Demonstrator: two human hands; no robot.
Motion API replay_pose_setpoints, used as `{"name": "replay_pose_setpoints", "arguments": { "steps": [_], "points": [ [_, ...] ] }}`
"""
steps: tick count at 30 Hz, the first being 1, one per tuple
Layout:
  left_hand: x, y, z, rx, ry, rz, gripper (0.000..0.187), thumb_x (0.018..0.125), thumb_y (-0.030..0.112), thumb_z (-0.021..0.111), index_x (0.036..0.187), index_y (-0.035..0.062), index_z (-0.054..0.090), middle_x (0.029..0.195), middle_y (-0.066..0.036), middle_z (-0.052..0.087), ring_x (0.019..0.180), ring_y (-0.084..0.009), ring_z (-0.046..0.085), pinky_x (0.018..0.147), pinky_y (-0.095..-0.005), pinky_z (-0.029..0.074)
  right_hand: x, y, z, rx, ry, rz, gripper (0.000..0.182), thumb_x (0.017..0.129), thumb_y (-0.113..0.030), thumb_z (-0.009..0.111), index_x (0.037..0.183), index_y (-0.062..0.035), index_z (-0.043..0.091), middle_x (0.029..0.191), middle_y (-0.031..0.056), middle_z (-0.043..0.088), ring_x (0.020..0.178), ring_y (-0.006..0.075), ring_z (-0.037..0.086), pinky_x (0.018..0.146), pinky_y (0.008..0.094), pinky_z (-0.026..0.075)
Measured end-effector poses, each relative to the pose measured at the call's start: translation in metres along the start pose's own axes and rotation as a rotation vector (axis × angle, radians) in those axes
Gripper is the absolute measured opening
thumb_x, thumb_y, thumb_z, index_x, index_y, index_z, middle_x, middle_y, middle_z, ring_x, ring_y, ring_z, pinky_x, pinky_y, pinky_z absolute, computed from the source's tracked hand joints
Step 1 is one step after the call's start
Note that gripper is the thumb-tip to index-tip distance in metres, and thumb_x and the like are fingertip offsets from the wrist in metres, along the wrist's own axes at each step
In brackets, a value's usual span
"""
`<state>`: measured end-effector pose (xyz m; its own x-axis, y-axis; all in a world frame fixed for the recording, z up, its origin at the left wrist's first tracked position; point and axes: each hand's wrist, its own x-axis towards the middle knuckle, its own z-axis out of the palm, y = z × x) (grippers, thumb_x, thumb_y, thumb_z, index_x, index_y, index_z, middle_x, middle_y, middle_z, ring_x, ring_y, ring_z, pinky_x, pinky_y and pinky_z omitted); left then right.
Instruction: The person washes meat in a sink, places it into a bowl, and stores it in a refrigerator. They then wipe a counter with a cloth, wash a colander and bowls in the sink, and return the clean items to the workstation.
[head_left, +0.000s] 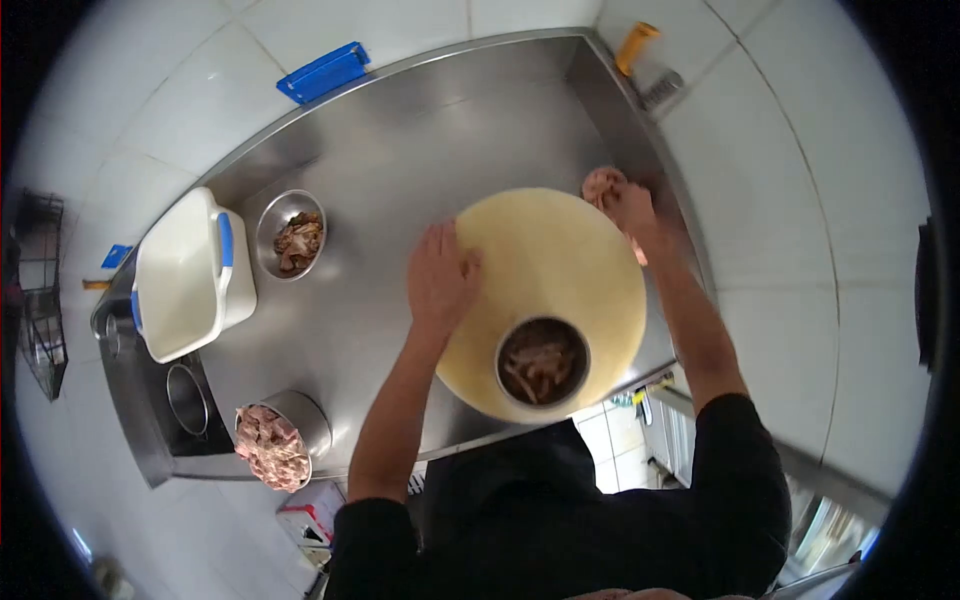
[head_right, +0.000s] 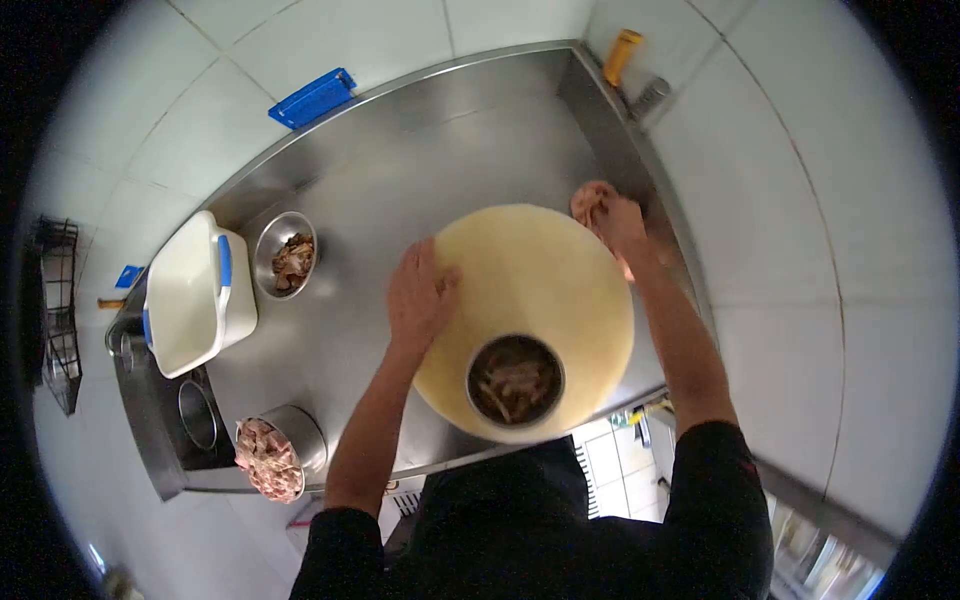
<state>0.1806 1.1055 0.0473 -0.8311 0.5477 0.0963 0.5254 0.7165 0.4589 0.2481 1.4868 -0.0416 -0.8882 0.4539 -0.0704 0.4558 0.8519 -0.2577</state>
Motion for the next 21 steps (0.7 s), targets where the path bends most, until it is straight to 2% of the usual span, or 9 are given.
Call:
{"name": "replay_pose_setpoints", "arguments": {
  "steps": [2,4,6,9,11,14,16,19,21],
  "points": [
    [-0.007,0.007,-0.001,0.052,0.009,-0.018,0.055,0.089,0.029,0.054,0.132,-0.0024,0.041,0.129,-0.02,0.048,0.126,-0.0391,0.04,0.102,-0.0473,0.035,0.099,-0.004,0.026,-0.121,0.08,-0.043,0.02,0.087,-0.019,0.055,0.093,-0.0035,0.067,0.09,0.0158,0.068,0.079,0.0309,0.067,0.07,0.0396,0.052],
    [-0.01,0.012,0.001,0.074,-0.001,-0.04,0.056,0.089,0.029,0.055,0.133,-0.0017,0.04,0.13,-0.021,0.047,0.129,-0.0391,0.037,0.104,-0.0475,0.034,0.141,-0.059,-0.023,0.123,0.136,-0.073,0.022,0.087,-0.018,0.053,0.095,-0.0039,0.067,0.09,0.0125,0.069,0.083,0.028,0.067,0.073,0.0385,0.052],
    [-0.009,0.014,0.001,0.063,-0.023,-0.067,0.057,0.088,0.029,0.056,0.134,0.0002,0.039,0.133,-0.021,0.046,0.133,-0.0381,0.033,0.106,-0.0473,0.034,0.2,-0.082,-0.012,0.287,0.149,0.076,0.022,0.086,-0.019,0.053,0.091,-0.0068,0.07,0.088,0.0096,0.07,0.084,0.024,0.067,0.072,0.0398,0.051],
    [-0.004,0.021,-0.006,0.043,-0.064,-0.124,0.056,0.088,0.029,0.056,0.133,0.0,0.039,0.133,-0.021,0.045,0.134,-0.0386,0.031,0.108,-0.0473,0.032,0.226,-0.147,0.028,0.149,0.145,-0.315,0.024,0.087,-0.022,0.05,0.088,-0.0062,0.069,0.091,0.0094,0.068,0.088,0.0236,0.064,0.076,0.0394,0.047],
    [-0.003,0.018,-0.005,0.06,-0.056,-0.092,0.056,0.09,0.032,0.053,0.134,-0.0013,0.039,0.132,-0.02,0.046,0.134,-0.0402,0.031,0.107,-0.0475,0.032,0.213,-0.209,0.046,0.038,0.047,-0.58,0.029,0.09,-0.022,0.044,0.098,-0.0037,0.065,0.101,0.0119,0.064,0.099,0.0254,0.059,0.089,0.0362,0.044],
    [-0.005,0.022,-0.002,0.068,-0.048,-0.093,0.057,0.091,0.033,0.051,0.134,-0.0009,0.039,0.131,-0.019,0.047,0.134,-0.0413,0.029,0.108,-0.0475,0.031,0.167,-0.296,0.073,0.003,-0.072,-0.872,0.028,0.09,-0.02,0.044,0.104,-0.0029,0.061,0.108,0.0113,0.062,0.104,0.0242,0.057,0.092,0.0353,0.043],
    [-0.005,0.02,-0.003,0.086,-0.053,-0.089,0.057,0.09,0.033,0.052,0.135,-0.0001,0.038,0.132,-0.018,0.047,0.135,-0.0412,0.028,0.109,-0.0475,0.03,0.142,-0.329,0.076,0.04,-0.138,-1.017,0.028,0.09,-0.018,0.045,0.109,-0.0024,0.059,0.112,0.0109,0.06,0.107,0.0234,0.056,0.094,0.0348,0.043],
    [-0.009,0.013,-0.001,0.078,-0.063,-0.087,0.059,0.09,0.035,0.053,0.135,0.0008,0.038,0.134,-0.017,0.046,0.136,-0.0406,0.027,0.11,-0.0468,0.027,0.145,-0.313,0.049,0.343,-0.367,-1.173,0.031,0.089,-0.016,0.046,0.115,-0.0016,0.055,0.119,0.0103,0.058,0.113,0.0222,0.054,0.096,0.0339,0.043],
    [-0.015,0.008,0.003,0.065,-0.047,-0.118,0.059,0.089,0.036,0.054,0.134,0.0012,0.039,0.134,-0.017,0.046,0.136,-0.0399,0.027,0.112,-0.0452,0.025,0.157,-0.267,0.015,0.747,-0.723,-1.152,0.034,0.089,-0.015,0.046,0.12,-0.0011,0.053,0.124,0.0099,0.056,0.116,0.0214,0.053,0.098,0.0333,0.042]
  ]
}}
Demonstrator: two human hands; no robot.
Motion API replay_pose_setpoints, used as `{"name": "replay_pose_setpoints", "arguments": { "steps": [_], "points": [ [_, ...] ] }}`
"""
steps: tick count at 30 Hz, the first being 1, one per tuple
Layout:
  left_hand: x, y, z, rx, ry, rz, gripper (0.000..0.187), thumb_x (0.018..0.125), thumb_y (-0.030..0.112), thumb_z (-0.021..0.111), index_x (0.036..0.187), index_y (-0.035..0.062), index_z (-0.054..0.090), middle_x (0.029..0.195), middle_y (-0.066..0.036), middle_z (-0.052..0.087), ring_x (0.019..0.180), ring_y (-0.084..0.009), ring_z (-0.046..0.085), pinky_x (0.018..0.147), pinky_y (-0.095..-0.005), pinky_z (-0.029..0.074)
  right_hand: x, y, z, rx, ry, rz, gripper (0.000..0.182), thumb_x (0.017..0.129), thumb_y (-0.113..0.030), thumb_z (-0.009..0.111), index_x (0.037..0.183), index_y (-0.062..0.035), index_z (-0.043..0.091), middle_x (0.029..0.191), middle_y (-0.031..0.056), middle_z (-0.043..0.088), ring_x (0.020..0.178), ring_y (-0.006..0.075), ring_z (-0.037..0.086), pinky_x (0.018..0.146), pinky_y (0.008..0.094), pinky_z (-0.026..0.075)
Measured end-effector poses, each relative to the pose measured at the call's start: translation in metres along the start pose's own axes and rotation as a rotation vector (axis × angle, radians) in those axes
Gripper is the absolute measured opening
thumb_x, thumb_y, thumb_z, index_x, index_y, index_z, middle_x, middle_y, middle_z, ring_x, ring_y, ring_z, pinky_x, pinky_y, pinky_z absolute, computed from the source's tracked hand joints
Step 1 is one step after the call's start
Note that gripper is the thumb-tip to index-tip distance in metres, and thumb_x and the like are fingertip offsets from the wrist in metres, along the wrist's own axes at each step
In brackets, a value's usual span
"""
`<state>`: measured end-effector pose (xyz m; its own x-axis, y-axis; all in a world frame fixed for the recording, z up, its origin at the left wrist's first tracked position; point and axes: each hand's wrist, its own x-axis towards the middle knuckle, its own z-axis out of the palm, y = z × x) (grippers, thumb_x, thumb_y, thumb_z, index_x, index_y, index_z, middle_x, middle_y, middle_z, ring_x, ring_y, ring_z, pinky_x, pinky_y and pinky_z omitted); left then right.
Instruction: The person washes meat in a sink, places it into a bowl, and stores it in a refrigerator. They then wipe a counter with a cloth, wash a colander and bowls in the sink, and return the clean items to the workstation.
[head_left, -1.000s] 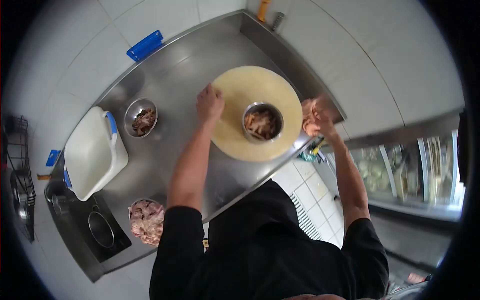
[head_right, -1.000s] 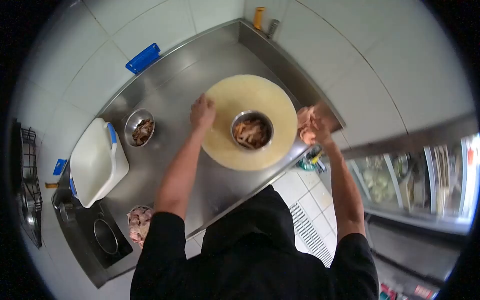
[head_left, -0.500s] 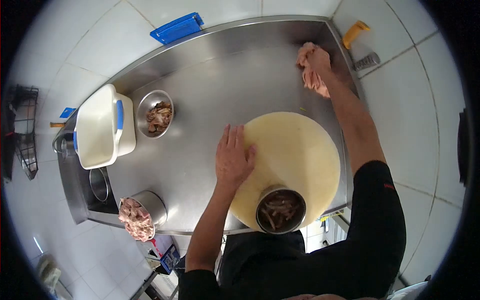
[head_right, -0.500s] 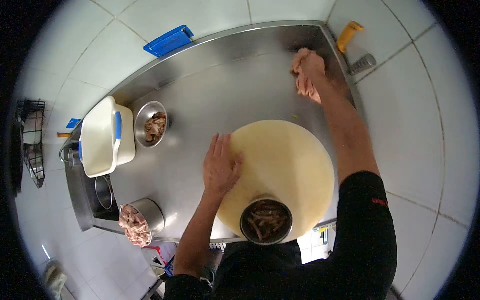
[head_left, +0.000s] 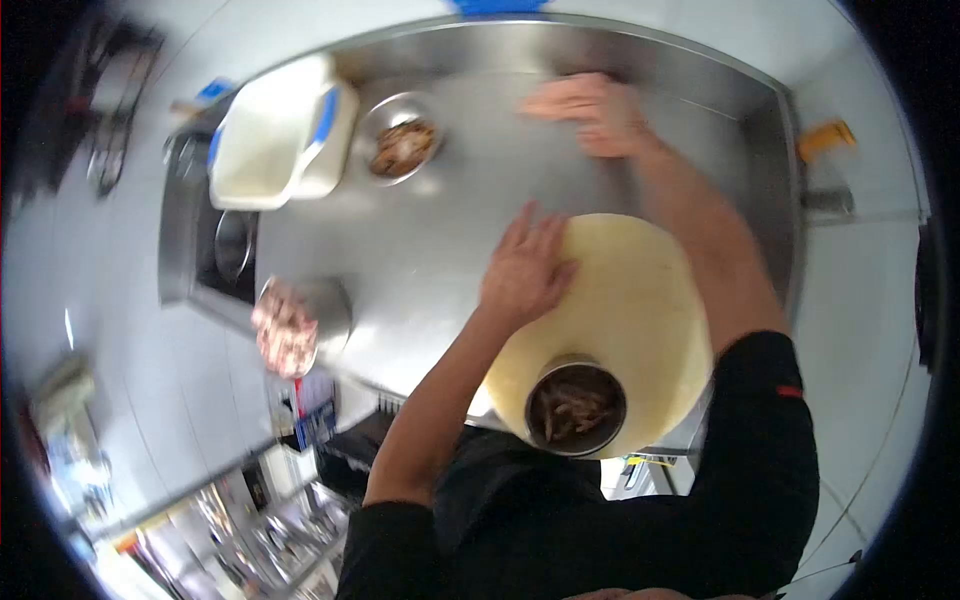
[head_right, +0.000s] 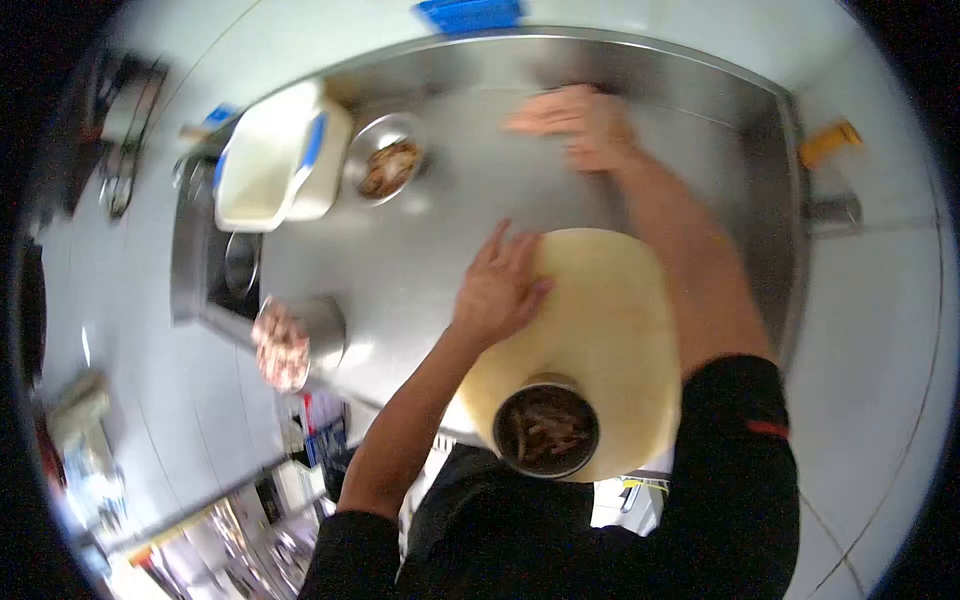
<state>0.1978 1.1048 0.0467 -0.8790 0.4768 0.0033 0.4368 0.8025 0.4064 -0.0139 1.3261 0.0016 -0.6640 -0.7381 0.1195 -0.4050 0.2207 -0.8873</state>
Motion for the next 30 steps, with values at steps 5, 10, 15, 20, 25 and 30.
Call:
{"name": "replay_pose_setpoints", "arguments": {
  "steps": [5,10,15,20,25,30],
  "points": [
    [-0.014,-0.005,-0.004,-0.187,0.111,-0.033,0.058,0.089,0.036,0.056,0.134,0.0039,0.041,0.136,-0.017,0.044,0.138,-0.0392,0.022,0.113,-0.0437,0.024,-0.161,0.115,-0.075,-0.291,0.631,0.75,0.038,0.095,-0.028,0.047,0.126,-0.0062,0.05,0.118,0.0072,0.06,0.097,0.0255,0.063,0.079,0.0367,0.053],
    [-0.09,-0.028,-0.036,-0.568,0.411,-0.285,0.044,0.087,0.022,0.062,0.126,0.0045,0.053,0.131,-0.018,0.049,0.134,-0.0359,0.033,0.11,-0.0426,0.032,-0.091,0.053,-0.04,-1.248,-0.051,0.661,0.027,0.086,-0.019,0.055,0.109,-0.0052,0.058,0.112,0.011,0.062,0.106,0.0245,0.058,0.082,0.036,0.05],
    [-0.262,-0.081,-0.048,-0.761,0.584,-0.761,0.025,0.089,0.008,0.061,0.113,0.0027,0.063,0.117,-0.011,0.06,0.101,-0.0211,0.063,0.086,-0.0317,0.052,0.054,-0.013,0.086,-1.106,-0.209,0.302,0.029,0.084,-0.017,0.056,0.11,-0.0044,0.059,0.109,0.0127,0.063,0.104,0.0254,0.059,0.079,0.0371,0.05],
    [-0.403,-0.158,-0.041,-0.927,0.92,-1.145,0.023,0.088,0.011,0.061,0.104,-0.0046,0.066,0.089,-0.011,0.068,0.077,-0.015,0.063,0.068,-0.0275,0.053,0.151,-0.094,0.278,-0.982,-0.337,0.09,0.032,0.082,-0.016,0.058,0.111,-0.0036,0.059,0.107,0.0144,0.064,0.101,0.0264,0.06,0.077,0.0382,0.051],
    [-0.441,-0.243,-0.084,-1.084,1.092,-1.149,0.029,0.092,0.016,0.055,0.11,-0.0065,0.062,0.097,-0.013,0.064,0.087,-0.021,0.062,0.072,-0.0319,0.055,0.132,-0.156,0.413,-1.036,-0.286,0.09,0.034,0.079,-0.014,0.06,0.112,-0.0028,0.059,0.104,0.0161,0.065,0.099,0.0273,0.061,0.074,0.0393,0.051],
    [-0.432,-0.308,-0.117,-1.289,0.906,-0.986,0.029,0.091,0.015,0.056,0.111,-0.0058,0.062,0.096,-0.013,0.063,0.087,-0.0215,0.062,0.072,-0.0317,0.056,0.098,-0.208,0.423,-0.937,-0.477,0.424,0.041,0.078,-0.014,0.062,0.116,-0.0007,0.057,0.102,0.0187,0.066,0.098,0.0298,0.062,0.075,0.0409,0.051]
  ]
}}
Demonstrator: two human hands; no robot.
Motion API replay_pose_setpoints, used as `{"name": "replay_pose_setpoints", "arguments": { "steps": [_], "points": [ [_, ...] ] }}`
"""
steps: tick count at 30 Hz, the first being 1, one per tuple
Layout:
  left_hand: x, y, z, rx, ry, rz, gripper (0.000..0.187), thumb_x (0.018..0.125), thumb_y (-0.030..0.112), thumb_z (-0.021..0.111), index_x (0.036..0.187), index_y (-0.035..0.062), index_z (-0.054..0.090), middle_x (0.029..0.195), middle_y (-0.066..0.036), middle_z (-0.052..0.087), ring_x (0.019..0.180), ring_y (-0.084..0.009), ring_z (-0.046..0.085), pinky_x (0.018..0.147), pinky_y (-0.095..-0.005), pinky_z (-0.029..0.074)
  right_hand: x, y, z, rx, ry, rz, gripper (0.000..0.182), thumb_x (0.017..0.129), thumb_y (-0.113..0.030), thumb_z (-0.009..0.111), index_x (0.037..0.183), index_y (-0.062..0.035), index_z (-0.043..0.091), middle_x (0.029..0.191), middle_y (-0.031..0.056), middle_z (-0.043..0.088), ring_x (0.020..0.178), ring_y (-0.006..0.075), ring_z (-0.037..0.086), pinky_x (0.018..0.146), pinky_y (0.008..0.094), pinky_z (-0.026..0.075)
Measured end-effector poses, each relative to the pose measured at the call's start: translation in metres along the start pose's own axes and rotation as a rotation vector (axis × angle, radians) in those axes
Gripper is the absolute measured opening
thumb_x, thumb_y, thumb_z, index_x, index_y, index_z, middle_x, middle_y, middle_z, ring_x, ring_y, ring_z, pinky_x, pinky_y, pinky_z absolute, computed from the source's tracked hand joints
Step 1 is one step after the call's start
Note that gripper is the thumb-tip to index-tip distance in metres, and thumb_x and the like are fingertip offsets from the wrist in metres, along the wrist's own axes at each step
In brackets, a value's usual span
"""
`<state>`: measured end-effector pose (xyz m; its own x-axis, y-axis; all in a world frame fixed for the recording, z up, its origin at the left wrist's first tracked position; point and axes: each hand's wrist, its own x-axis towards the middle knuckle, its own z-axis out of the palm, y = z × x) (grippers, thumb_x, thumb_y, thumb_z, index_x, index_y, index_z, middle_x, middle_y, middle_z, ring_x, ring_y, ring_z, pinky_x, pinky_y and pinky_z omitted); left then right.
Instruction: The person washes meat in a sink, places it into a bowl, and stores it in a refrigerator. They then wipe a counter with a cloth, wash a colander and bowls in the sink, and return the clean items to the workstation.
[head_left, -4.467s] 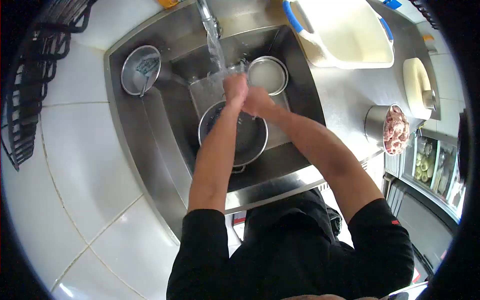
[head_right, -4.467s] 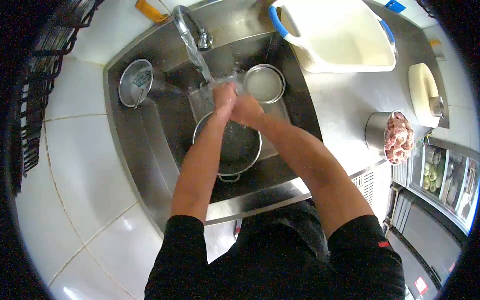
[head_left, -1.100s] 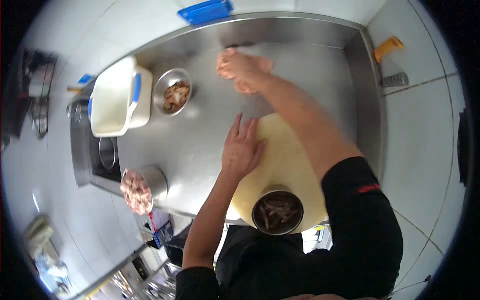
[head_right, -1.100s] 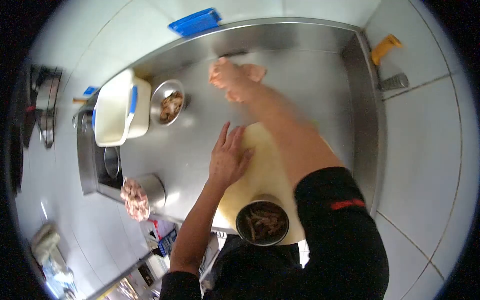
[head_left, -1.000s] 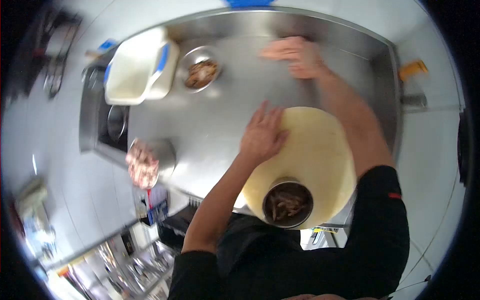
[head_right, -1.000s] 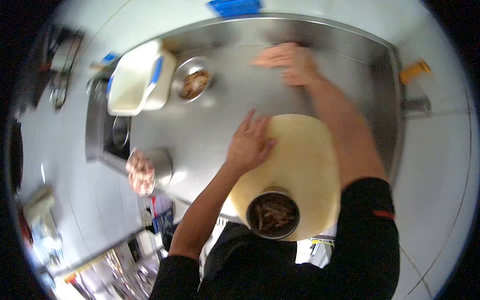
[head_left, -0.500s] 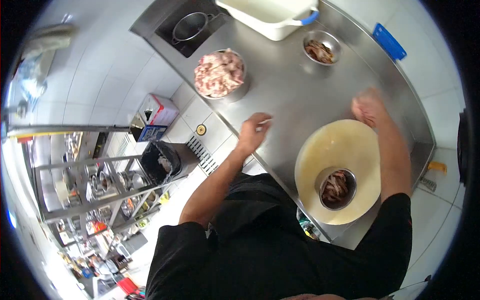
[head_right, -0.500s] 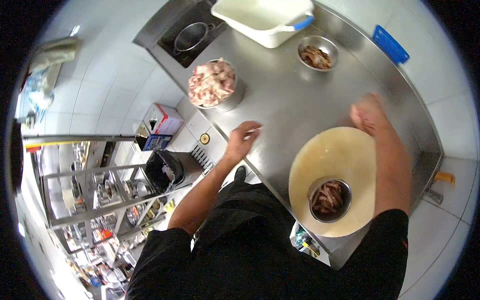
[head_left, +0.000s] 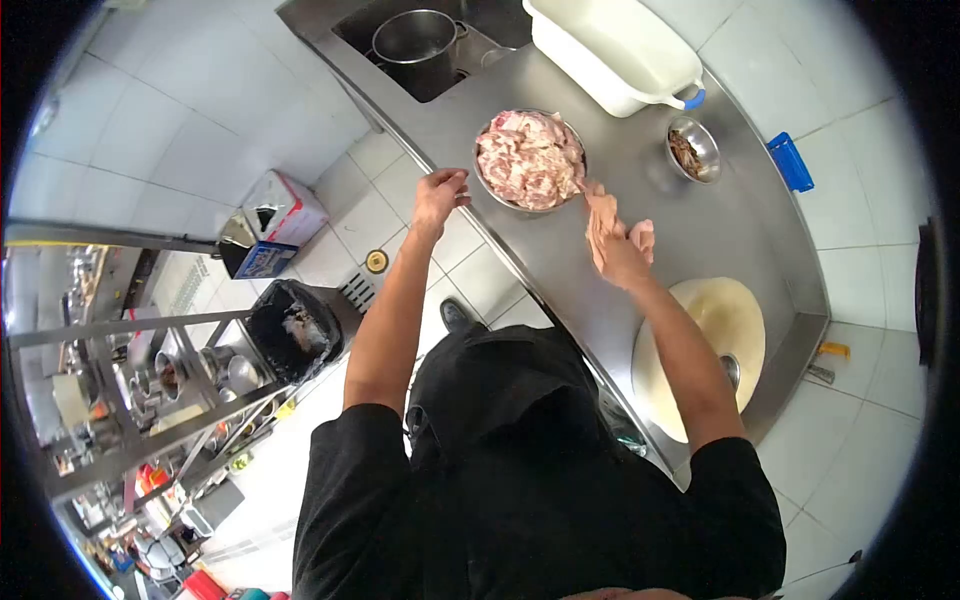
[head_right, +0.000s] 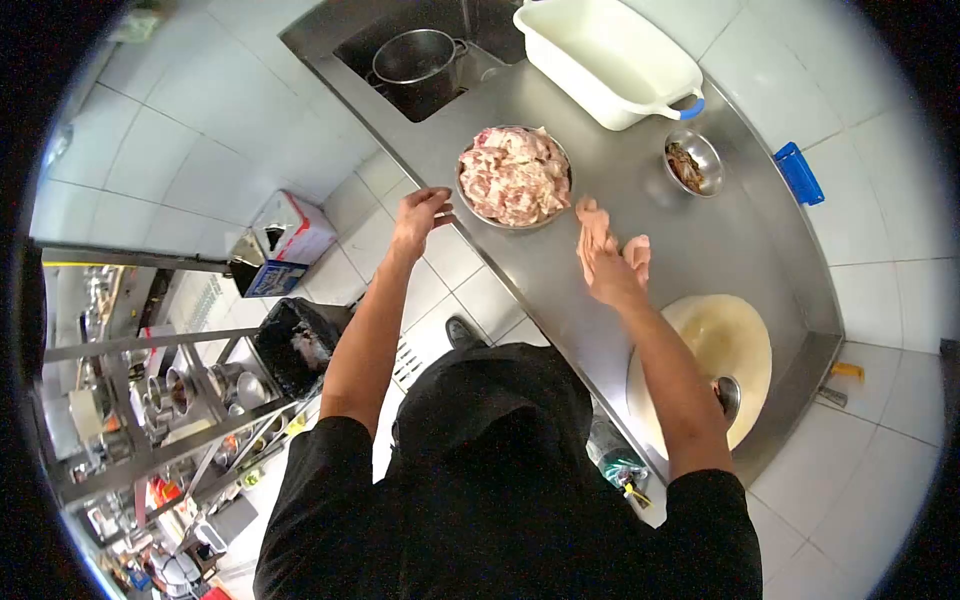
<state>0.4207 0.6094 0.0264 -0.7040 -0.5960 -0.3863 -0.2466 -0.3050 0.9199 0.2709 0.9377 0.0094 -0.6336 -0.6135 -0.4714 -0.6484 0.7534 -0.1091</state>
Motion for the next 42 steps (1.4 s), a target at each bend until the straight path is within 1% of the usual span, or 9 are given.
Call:
{"name": "replay_pose_setpoints", "arguments": {
  "steps": [4,9,16,20,21,25,29,33,42],
  "points": [
    [0.02,0.004,0.0,-0.145,-0.191,-0.057,0.022,0.091,0.014,0.057,0.102,-0.0047,0.06,0.092,-0.01,0.062,0.086,-0.021,0.061,0.074,-0.0336,0.057,-0.001,0.0,-0.065,0.508,-0.457,0.275,0.051,0.083,-0.022,0.062,0.126,0.0021,0.048,0.105,0.0188,0.065,0.099,0.0311,0.062,0.082,0.0403,0.05],
    [0.027,0.005,0.0,-0.146,-0.214,-0.099,0.015,0.092,0.015,0.056,0.097,0.0018,0.061,0.091,-0.006,0.062,0.089,-0.0177,0.06,0.074,-0.0322,0.054,0.03,-0.008,-0.092,1.589,-0.076,0.174,0.05,0.092,-0.035,0.051,0.129,-0.002,0.045,0.122,0.0125,0.056,0.101,0.0219,0.057,0.081,0.0374,0.048],
    [0.034,-0.034,0.019,-0.149,0.017,-0.046,0.04,0.096,0.038,0.047,0.104,0.0016,0.059,0.098,-0.008,0.061,0.092,-0.0203,0.056,0.079,-0.0367,0.047,0.103,-0.022,-0.085,1.947,-0.121,0.19,0.056,0.096,-0.046,0.04,0.128,-0.0004,0.047,0.126,0.0127,0.054,0.112,0.0274,0.054,0.095,0.0418,0.043],
    [0.09,-0.125,0.063,0.347,0.389,0.341,0.028,0.088,0.028,0.047,0.089,0.0024,0.06,0.091,-0.021,0.062,0.09,-0.0378,0.058,0.078,-0.0465,0.046,0.118,-0.062,-0.083,2.015,-0.03,0.167,0.051,0.099,-0.035,0.032,0.135,0.0004,0.041,0.132,0.0161,0.051,0.123,0.0292,0.049,0.103,0.0423,0.04],
    [0.035,-0.041,0.054,0.294,0.337,0.211,0.027,0.088,0.025,0.045,0.091,0.0036,0.061,0.097,-0.023,0.06,0.096,-0.04,0.055,0.081,-0.0493,0.042,0.128,-0.057,-0.07,2.122,-0.073,0.164,0.05,0.098,-0.033,0.035,0.134,0.0004,0.043,0.131,0.0162,0.051,0.121,0.0299,0.05,0.101,0.0444,0.043],
    [0.057,-0.096,0.095,0.526,0.546,0.249,0.044,0.098,0.03,0.027,0.117,0.0024,0.056,0.114,-0.02,0.056,0.105,-0.036,0.049,0.095,-0.0452,0.034,0.119,-0.067,-0.043,2.038,0.019,0.108,0.058,0.09,-0.044,0.04,0.133,-0.0058,0.044,0.137,0.0128,0.045,0.124,0.0289,0.046,0.103,0.0427,0.039],
    [0.051,-0.078,0.095,0.055,0.511,0.127,0.051,0.1,0.036,0.023,0.128,0.006,0.053,0.118,-0.023,0.054,0.121,-0.0361,0.042,0.105,-0.0426,0.028,0.12,-0.058,-0.015,1.464,0.447,-0.27,0.06,0.088,-0.045,0.046,0.135,-0.008,0.043,0.137,0.0112,0.044,0.125,0.0299,0.044,0.104,0.0445,0.036],
    [0.046,-0.06,0.09,-0.52,0.441,0.029,0.049,0.101,0.035,0.024,0.13,0.0075,0.052,0.128,-0.02,0.051,0.128,-0.0311,0.037,0.109,-0.0392,0.027,0.162,-0.037,-0.038,2.034,-0.053,0.209,0.062,0.088,-0.044,0.048,0.136,-0.0058,0.041,0.137,0.0122,0.044,0.125,0.0314,0.044,0.104,0.0448,0.036],
    [-0.095,0.027,-0.012,-1.118,0.181,0.275,0.044,0.101,0.037,0.034,0.13,0.007,0.049,0.126,-0.008,0.056,0.112,-0.0178,0.056,0.099,-0.0333,0.045,0.107,-0.142,-0.098,1.697,-0.252,-0.383,0.07,0.087,-0.038,0.056,0.14,0.0007,0.033,0.142,0.0146,0.039,0.125,0.0316,0.044,0.106,0.0428,0.034]
  ]
}}
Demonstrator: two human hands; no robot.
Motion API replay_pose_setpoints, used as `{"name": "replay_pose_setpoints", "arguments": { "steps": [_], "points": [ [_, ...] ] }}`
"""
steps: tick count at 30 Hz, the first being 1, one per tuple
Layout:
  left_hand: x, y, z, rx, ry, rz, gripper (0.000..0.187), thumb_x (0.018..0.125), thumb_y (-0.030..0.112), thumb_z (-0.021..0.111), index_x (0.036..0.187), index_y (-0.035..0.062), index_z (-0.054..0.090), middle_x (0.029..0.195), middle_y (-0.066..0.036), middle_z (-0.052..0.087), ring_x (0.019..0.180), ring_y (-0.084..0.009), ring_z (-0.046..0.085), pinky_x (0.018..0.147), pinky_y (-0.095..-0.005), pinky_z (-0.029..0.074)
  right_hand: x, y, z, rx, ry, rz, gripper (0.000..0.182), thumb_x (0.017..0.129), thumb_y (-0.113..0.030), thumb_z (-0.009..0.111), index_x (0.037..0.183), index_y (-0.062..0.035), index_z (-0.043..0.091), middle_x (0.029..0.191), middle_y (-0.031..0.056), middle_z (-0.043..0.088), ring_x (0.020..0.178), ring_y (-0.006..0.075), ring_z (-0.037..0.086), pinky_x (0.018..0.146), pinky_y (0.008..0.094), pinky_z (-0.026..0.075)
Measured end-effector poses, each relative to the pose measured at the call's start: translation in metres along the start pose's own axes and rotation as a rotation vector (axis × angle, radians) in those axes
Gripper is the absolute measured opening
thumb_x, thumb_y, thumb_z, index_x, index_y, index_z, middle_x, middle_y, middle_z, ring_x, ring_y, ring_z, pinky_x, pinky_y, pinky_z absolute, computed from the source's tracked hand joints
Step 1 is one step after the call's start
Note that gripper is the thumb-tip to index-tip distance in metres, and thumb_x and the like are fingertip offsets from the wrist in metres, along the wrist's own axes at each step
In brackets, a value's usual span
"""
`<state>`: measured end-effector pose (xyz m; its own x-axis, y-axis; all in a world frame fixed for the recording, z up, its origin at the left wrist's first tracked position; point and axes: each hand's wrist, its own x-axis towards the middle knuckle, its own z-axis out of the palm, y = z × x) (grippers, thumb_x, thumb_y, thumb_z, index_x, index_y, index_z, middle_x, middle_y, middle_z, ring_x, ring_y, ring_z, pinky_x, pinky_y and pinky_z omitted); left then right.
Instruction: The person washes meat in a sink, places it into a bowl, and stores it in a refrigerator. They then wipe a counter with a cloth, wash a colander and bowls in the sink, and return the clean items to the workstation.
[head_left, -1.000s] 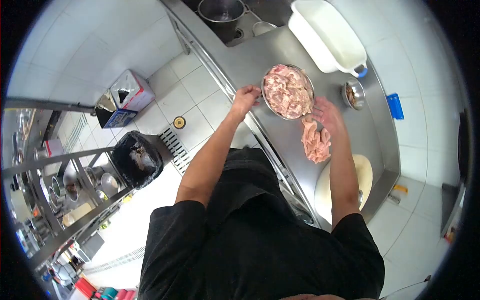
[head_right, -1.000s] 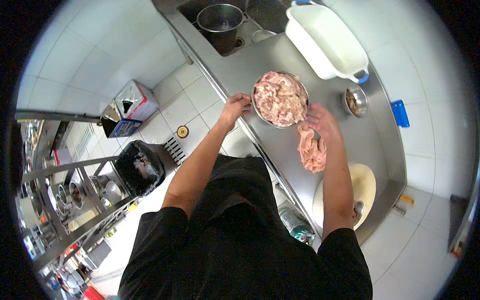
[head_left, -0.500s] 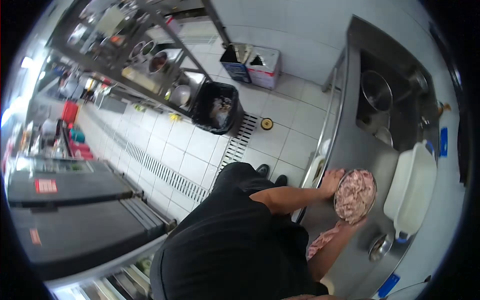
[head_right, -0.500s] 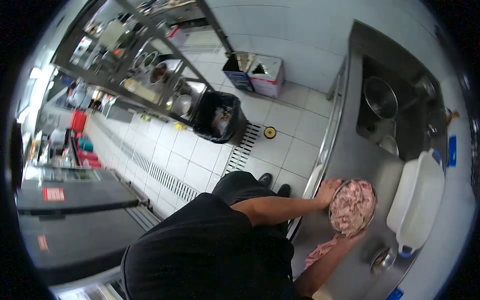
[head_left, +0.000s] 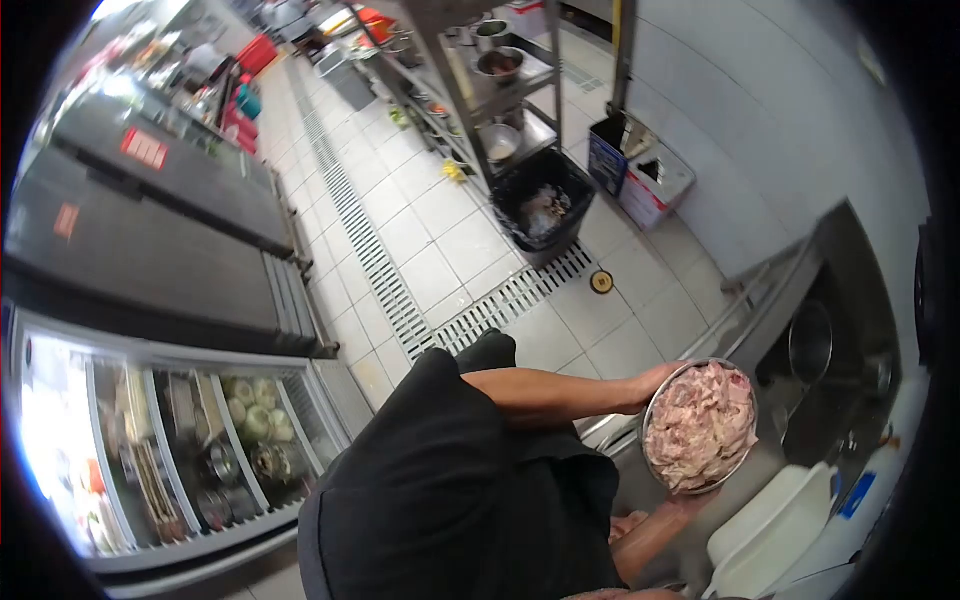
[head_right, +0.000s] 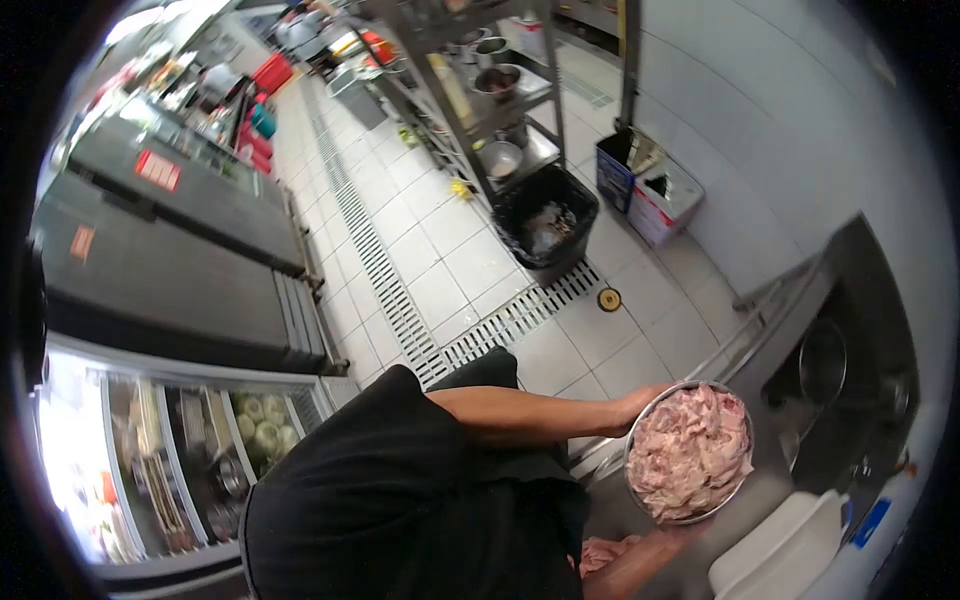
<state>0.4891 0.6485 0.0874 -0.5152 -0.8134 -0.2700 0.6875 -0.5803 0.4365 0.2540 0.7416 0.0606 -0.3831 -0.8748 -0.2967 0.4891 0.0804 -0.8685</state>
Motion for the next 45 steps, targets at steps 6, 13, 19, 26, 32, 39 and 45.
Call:
{"name": "replay_pose_setpoints", "arguments": {
  "steps": [6,13,19,26,32,39,45],
  "points": [
    [-0.09,0.113,-0.034,0.122,0.108,0.172,0.045,0.099,0.041,0.04,0.126,0.0078,0.053,0.123,-0.008,0.058,0.11,-0.0178,0.057,0.097,-0.0338,0.045,0.01,0.047,0.161,-0.032,-0.386,0.042,0.075,0.085,-0.043,0.058,0.142,-0.0024,0.031,0.144,0.0146,0.036,0.128,0.0325,0.04,0.107,0.0444,0.031],
    [-0.25,0.223,-0.12,0.057,0.184,0.394,0.035,0.098,0.029,0.043,0.119,0.0054,0.059,0.11,-0.007,0.065,0.092,-0.0172,0.066,0.084,-0.0339,0.055,-0.093,0.146,0.333,-0.16,-0.886,-0.057,0.08,0.083,-0.049,0.061,0.143,-0.0061,0.03,0.147,0.0146,0.032,0.131,0.0335,0.036,0.109,0.0463,0.028],
    [-0.413,0.334,-0.18,0.086,0.388,0.42,0.04,0.098,0.032,0.037,0.123,0.0083,0.058,0.121,-0.006,0.062,0.104,-0.0165,0.063,0.094,-0.0348,0.05,-0.196,0.233,0.456,-0.581,-1.19,-1.005,0.085,0.081,-0.054,0.063,0.144,-0.0092,0.028,0.149,0.0146,0.029,0.134,0.0344,0.032,0.11,0.0479,0.024],
    [-0.573,0.467,-0.221,0.448,0.596,0.639,0.05,0.095,0.05,0.042,0.128,0.0153,0.056,0.128,-0.005,0.058,0.118,-0.0178,0.054,0.098,-0.0386,0.045,-0.328,0.286,0.654,0.387,-1.332,0.819,0.077,0.085,-0.059,0.053,0.145,-0.0165,0.029,0.151,0.0085,0.028,0.137,0.0313,0.028,0.113,0.0499,0.021],
    [-0.741,0.578,-0.334,0.578,1.484,0.797,0.062,0.087,0.052,0.057,0.132,0.0108,0.05,0.123,-0.007,0.056,0.097,-0.0212,0.052,0.075,-0.0402,0.049,-0.38,0.389,0.858,0.61,-1.466,1.296,0.07,0.087,-0.051,0.054,0.143,-0.0152,0.034,0.148,0.0082,0.034,0.136,0.032,0.031,0.112,0.0534,0.024],
    [-0.999,0.609,-0.327,0.453,2.084,0.95,0.052,0.085,0.038,0.065,0.125,0.0058,0.055,0.119,-0.011,0.058,0.106,-0.0272,0.057,0.082,-0.0402,0.05,-0.454,0.453,1.033,0.598,-1.442,1.288,0.069,0.087,-0.052,0.053,0.142,-0.0146,0.035,0.148,0.0094,0.034,0.135,0.0328,0.033,0.111,0.0537,0.027],
    [-1.146,0.632,-0.3,0.441,2.468,1.204,0.048,0.085,0.031,0.065,0.123,0.002,0.057,0.114,-0.01,0.061,0.095,-0.0186,0.061,0.076,-0.0303,0.052,-0.507,0.528,1.153,0.622,-1.393,1.314,0.069,0.083,-0.054,0.056,0.139,-0.0162,0.041,0.143,0.009,0.042,0.13,0.0323,0.039,0.107,0.0537,0.034]
  ]
}}
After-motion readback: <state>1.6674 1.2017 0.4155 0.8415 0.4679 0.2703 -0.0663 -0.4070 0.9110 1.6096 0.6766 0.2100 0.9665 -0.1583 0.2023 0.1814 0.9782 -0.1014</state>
